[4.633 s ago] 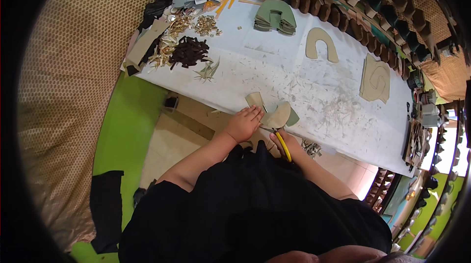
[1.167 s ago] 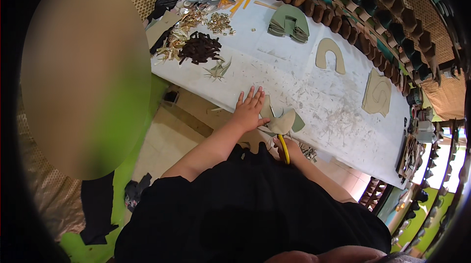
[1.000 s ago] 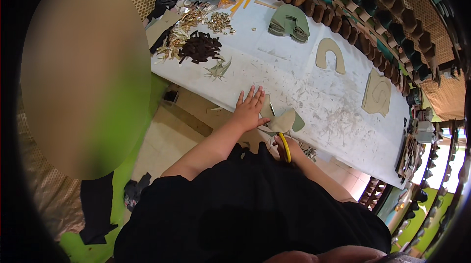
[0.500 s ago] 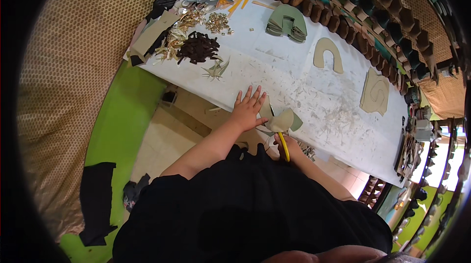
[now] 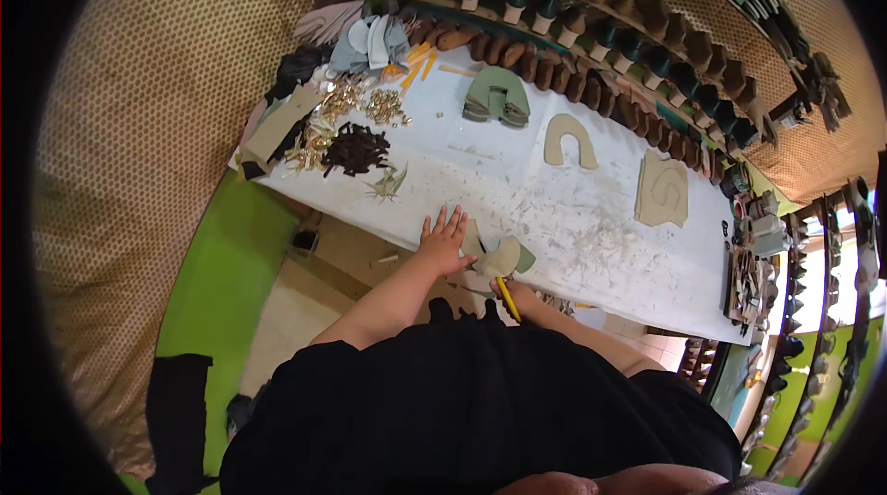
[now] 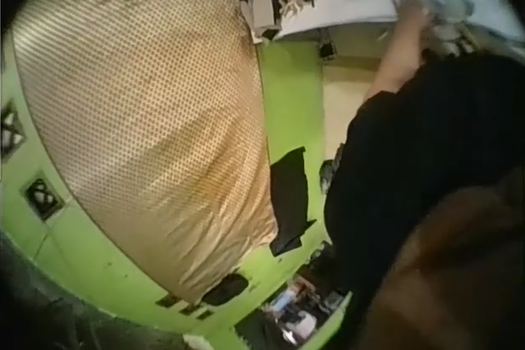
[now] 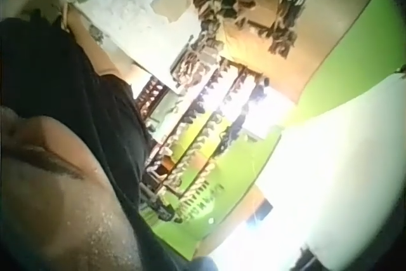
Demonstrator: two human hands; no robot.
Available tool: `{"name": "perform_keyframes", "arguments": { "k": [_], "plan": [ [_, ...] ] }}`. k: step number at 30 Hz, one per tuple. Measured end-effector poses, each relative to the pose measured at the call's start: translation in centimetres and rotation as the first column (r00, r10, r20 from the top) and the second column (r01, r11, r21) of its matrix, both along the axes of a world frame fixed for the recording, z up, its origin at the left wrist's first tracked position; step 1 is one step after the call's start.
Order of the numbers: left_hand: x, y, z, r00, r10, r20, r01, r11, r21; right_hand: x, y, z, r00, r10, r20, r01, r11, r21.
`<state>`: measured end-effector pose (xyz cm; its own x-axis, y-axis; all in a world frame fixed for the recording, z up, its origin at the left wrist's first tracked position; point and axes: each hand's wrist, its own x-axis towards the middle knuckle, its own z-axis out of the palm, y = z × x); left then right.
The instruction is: Cutting out shoe upper components from a sheet of fabric using scissors.
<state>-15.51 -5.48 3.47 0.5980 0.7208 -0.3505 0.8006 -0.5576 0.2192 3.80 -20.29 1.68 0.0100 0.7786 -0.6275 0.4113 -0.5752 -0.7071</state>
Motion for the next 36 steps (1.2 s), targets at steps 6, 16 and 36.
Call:
{"name": "perform_keyframes", "arguments": {
  "k": [6,16,36],
  "plan": [
    [0.5,-0.1,0.5,0.996,0.018,-0.086,-0.019,1.000,-0.014,0.6,0.3,-0.2,0.970,0.200,0.138,-0.193,0.979,-0.062],
    [1.1,0.1,0.4,0.994,0.037,-0.108,-0.040,0.999,-0.021,1.1,0.8,-4.1,0.971,0.233,0.045,-0.233,0.972,-0.003],
    [0.7,0.1,0.4,0.995,0.041,-0.092,-0.043,0.999,-0.016,0.3,-0.6,-1.3,0.902,-0.154,-0.404,0.052,0.966,-0.253]
  ]
}}
